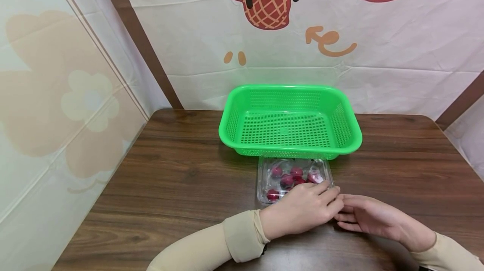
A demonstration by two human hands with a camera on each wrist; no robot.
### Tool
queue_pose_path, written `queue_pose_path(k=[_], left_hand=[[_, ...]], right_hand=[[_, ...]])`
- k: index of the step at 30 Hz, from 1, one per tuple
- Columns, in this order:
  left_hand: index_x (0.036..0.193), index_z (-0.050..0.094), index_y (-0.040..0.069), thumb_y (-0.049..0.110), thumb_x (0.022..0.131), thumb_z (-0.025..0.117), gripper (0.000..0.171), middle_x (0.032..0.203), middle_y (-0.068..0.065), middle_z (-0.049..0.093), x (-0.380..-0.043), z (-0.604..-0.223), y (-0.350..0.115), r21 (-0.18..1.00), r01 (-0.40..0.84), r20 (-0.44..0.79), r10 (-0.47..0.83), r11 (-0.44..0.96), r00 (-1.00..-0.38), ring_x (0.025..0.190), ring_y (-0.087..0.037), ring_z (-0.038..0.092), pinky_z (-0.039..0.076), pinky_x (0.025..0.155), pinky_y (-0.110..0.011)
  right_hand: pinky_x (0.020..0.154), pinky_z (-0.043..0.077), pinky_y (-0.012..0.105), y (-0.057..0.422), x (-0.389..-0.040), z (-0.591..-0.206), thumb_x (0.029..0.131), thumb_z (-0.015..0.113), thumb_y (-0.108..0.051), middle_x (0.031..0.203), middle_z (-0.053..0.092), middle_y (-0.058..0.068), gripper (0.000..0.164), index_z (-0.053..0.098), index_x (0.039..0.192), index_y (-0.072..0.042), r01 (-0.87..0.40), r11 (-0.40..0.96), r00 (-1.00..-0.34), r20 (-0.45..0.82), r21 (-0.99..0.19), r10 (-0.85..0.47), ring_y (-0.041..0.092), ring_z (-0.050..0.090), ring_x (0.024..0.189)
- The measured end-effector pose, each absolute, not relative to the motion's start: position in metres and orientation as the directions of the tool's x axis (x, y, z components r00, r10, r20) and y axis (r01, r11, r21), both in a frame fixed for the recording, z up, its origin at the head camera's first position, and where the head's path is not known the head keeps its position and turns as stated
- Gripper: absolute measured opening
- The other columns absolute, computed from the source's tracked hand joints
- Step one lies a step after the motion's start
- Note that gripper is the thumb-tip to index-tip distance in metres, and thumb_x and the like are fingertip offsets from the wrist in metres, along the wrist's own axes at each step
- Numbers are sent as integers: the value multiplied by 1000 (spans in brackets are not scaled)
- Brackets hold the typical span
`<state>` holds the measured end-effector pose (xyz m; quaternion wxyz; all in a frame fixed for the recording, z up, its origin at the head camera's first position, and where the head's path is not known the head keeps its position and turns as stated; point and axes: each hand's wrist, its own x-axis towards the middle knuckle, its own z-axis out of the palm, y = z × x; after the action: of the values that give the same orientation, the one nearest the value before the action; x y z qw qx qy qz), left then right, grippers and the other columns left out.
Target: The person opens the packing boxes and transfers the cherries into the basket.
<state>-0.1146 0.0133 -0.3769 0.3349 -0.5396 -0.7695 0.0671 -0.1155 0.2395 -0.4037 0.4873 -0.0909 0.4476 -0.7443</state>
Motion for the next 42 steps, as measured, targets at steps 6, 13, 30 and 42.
queue_pose_path(k=[6,13,30,42], left_hand=[[113,64,16,11,96,35,34,118,-2,64,-115,-375,3,-455,804,420,888,384,-186,110,-18,57,50,89,-28],[120,60,13,10,95,37,34,121,-3,63,-116,-373,-11,-449,809,416,890,380,-187,111,-19,56,48,92,-30],[109,65,14,8,90,42,31,108,-1,69,-120,-364,-34,-535,746,492,864,395,-105,92,-17,64,56,71,-26],[108,68,13,13,92,44,29,101,1,71,-120,-349,-34,-562,707,556,829,429,-61,84,-14,65,55,63,-22]], right_hand=[[98,43,32,238,-114,-403,102,21,-16,116,58,-2,37,55,117,-16,651,-151,-519,-290,-744,-804,14,52,109],[97,43,32,235,-114,-405,101,24,-14,115,59,-3,36,58,113,-17,648,-170,-533,-282,-743,-798,14,53,109],[102,39,32,233,-114,-406,99,27,-4,115,63,6,32,57,107,-8,641,-236,-554,-228,-730,-801,18,54,113],[102,39,32,238,-115,-404,99,26,-1,111,61,5,29,53,102,-8,662,-248,-558,-245,-707,-793,20,53,114]])
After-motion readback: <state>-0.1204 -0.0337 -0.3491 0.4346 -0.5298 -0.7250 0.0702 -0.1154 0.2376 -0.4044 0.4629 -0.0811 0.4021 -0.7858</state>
